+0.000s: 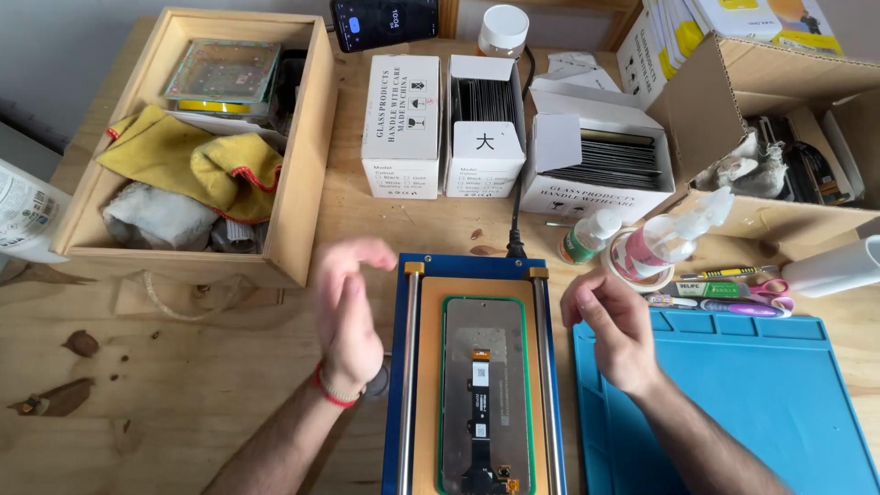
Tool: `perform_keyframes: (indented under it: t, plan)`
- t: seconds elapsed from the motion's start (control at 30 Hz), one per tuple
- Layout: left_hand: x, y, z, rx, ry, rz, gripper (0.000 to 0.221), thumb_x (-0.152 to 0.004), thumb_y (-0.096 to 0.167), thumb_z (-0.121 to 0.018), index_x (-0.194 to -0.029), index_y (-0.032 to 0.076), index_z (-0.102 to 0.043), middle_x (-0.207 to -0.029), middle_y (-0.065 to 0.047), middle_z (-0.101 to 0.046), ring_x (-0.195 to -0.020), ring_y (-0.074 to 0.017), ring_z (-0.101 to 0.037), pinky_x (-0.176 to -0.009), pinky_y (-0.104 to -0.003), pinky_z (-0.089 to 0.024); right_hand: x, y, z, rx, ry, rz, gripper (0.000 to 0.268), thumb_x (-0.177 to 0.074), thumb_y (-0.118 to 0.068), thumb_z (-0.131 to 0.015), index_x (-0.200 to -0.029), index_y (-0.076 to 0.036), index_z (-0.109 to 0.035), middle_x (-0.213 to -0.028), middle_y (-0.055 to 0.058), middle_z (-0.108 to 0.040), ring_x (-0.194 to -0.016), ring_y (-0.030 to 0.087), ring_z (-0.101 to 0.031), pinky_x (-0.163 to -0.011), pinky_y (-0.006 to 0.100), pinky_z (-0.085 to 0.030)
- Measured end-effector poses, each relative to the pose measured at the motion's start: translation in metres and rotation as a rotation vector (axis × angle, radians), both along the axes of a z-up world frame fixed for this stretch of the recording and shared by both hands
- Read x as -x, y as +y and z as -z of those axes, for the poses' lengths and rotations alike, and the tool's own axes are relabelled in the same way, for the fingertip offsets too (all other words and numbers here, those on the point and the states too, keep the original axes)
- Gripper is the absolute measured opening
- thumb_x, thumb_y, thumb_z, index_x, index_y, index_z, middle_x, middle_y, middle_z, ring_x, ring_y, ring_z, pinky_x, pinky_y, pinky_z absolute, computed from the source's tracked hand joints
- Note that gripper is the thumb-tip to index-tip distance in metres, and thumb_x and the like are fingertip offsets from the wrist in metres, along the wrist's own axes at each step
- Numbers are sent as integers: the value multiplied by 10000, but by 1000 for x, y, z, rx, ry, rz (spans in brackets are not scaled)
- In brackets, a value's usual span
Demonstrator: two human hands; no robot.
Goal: Preparing a mobile phone screen for separation by heating it on a separator plate, adjusting components with a screwdriver, and cutting materials with scissors.
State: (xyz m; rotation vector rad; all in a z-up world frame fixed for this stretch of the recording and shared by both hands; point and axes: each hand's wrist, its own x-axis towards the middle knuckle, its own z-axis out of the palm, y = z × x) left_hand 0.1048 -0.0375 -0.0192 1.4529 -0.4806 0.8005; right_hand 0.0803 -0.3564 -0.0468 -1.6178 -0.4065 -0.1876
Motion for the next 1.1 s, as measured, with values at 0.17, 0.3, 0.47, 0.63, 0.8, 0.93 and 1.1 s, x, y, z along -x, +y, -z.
perform_keyframes:
  t: [0.17,0.3,0.47,0.63,0.8,0.93,1.1]
  plan:
    - [-26,2,43,-66,574,330,742,-1147,581,-226,-1454,33,-620,-1438,-151,-702,-1391,-251,-629,-1228,-384,-460,1,2,21,63,91,-18,327,-1158,-284,-535,-907,-91,-617,-820,28,-600,-735,152,-561,-679,294,-479]
    - [-20,8,56,-1,657,410,583,-1180,453,-314,-1365,49,-691,-1345,-109,-731,-1267,-210,-682,-1120,-341,-531,14,-1,31,135,150,-102,361,-1121,-344,-576,-832,-129,-559,-789,-20,-490,-721,140,-436,-678,301,-365]
    - [-26,11,45,-95,663,389,450,-1179,396,-425,-1260,64,-718,-1209,-57,-751,-1153,-167,-696,-1033,-304,-528,13,-10,44,143,203,-133,364,-1127,-342,-558,-814,-156,-543,-803,-41,-491,-721,130,-439,-682,299,-358]
    - [-27,13,36,-147,675,395,619,-1152,523,-356,-1275,44,-728,-1203,-85,-788,-1142,-200,-745,-1015,-318,-567,9,-15,43,241,235,-233,454,-1137,-454,-517,-823,-127,-526,-804,-46,-477,-710,123,-428,-655,302,-380]
    - [-30,15,35,-185,646,394,590,-1165,480,-351,-1284,37,-722,-1214,-100,-798,-1148,-216,-762,-1018,-331,-593,9,-16,42,246,247,-243,455,-1137,-462,-513,-820,-136,-522,-794,-45,-473,-706,131,-420,-658,304,-370]
    - [-30,16,35,-207,636,400,614,-1164,493,-340,-1299,25,-715,-1223,-113,-802,-1159,-234,-769,-1028,-342,-598,10,-18,44,251,253,-235,459,-1135,-451,-516,-811,-127,-521,-793,-41,-470,-700,130,-419,-650,302,-372]
    - [-30,15,34,-206,636,397,586,-1168,471,-349,-1283,32,-719,-1219,-103,-801,-1150,-217,-760,-1024,-336,-585,9,-17,42,259,245,-235,465,-1135,-463,-515,-821,-121,-549,-808,-37,-515,-712,130,-455,-659,298,-391]
